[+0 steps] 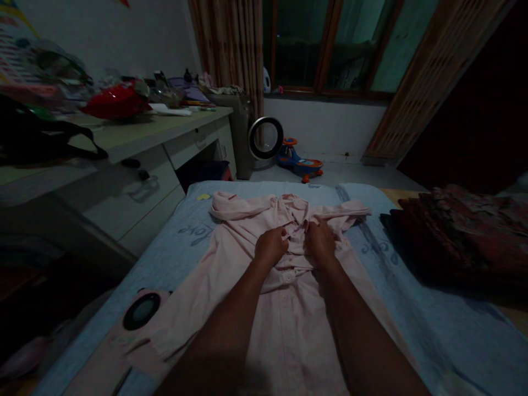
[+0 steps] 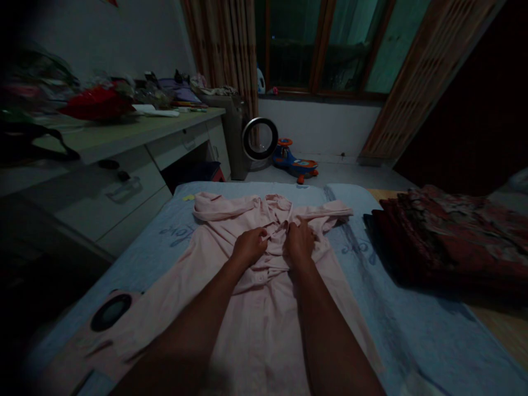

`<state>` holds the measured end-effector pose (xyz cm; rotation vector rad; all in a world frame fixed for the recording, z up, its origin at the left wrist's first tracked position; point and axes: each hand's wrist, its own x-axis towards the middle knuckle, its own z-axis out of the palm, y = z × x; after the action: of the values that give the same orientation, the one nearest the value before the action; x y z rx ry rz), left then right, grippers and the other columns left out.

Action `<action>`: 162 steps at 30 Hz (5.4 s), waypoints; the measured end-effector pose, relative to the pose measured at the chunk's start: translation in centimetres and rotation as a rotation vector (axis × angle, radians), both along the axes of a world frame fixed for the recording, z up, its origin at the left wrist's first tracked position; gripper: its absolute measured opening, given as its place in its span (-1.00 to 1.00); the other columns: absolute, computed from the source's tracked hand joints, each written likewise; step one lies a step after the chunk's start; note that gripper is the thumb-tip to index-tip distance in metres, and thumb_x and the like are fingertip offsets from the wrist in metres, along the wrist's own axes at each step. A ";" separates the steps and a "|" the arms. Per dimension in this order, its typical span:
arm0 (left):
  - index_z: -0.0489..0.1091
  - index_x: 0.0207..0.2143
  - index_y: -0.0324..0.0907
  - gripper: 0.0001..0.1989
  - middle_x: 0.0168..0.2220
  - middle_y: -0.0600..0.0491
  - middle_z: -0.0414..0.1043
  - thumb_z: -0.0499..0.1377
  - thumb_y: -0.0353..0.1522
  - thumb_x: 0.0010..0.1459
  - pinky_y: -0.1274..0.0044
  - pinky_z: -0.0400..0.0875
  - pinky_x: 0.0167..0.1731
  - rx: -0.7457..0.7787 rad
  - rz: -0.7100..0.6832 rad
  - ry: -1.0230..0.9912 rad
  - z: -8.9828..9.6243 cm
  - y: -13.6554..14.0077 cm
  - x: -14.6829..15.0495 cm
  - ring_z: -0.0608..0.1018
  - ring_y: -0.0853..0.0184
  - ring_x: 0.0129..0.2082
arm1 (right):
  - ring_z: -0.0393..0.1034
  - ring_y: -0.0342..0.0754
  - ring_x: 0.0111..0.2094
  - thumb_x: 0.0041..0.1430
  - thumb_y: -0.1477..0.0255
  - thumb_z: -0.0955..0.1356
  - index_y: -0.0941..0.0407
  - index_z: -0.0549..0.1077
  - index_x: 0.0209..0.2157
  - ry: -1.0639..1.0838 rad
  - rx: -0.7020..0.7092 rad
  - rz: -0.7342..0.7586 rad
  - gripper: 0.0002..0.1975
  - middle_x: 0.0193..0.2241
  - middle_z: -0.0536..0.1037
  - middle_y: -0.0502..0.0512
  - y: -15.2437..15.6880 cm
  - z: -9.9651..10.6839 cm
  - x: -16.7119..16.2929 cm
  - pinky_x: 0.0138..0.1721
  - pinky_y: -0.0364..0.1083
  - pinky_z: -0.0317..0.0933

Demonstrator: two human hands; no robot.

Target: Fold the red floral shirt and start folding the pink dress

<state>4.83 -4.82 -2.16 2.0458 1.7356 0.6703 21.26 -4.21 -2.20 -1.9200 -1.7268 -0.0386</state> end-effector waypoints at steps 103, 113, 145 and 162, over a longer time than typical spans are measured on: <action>0.31 -0.53 -0.19 -0.88 -0.68 0.23 0.23 0.18 -0.34 -0.02 0.68 0.07 -0.68 -0.383 0.068 -0.951 -0.2 0.8 0.5 0.24 0.55 -0.73 | 0.21 -0.16 -0.54 -0.09 0.33 0.33 0.07 0.32 -0.45 0.887 -0.075 0.533 -0.86 -0.56 0.33 -0.11 1.6 -1.1 -1.5 -0.50 -0.18 0.09; 0.29 -0.53 -0.18 -0.95 -0.70 0.23 0.23 0.13 -0.41 -0.03 0.68 0.09 -0.67 -0.351 -0.027 -0.848 -0.1 0.5 0.5 0.25 0.53 -0.73 | 0.34 -0.05 -0.35 0.08 0.41 0.27 0.09 0.40 -0.34 0.542 0.215 0.362 -0.89 -0.38 0.46 0.06 1.3 -0.1 -0.6 -0.26 -0.08 0.25; 0.37 -0.10 -0.14 -0.72 -0.06 -0.05 0.37 0.24 -0.45 0.11 0.38 0.35 0.08 0.469 -0.073 -0.245 1.0 -0.8 0.9 0.43 0.21 0.02 | 0.31 -0.07 -0.39 0.13 0.35 0.26 0.08 0.40 -0.40 0.463 0.051 0.473 -0.87 -0.44 0.45 0.01 0.6 0.7 -0.8 -0.32 -0.12 0.12; 0.34 -0.29 -0.12 -0.86 -0.22 0.03 0.43 0.12 -0.50 0.11 0.51 0.36 -0.22 0.204 0.045 -0.173 -0.1 -0.3 0.2 0.50 0.32 -0.26 | 0.31 -0.05 -0.30 0.03 0.44 0.35 0.07 0.43 -0.43 0.477 0.040 0.504 -0.98 -0.38 0.43 0.03 0.9 -0.7 -0.8 -0.23 -0.10 0.18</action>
<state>5.06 -5.11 -2.27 2.0148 1.6773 1.0442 20.42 -3.34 -2.88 -1.2769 -1.7884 0.5227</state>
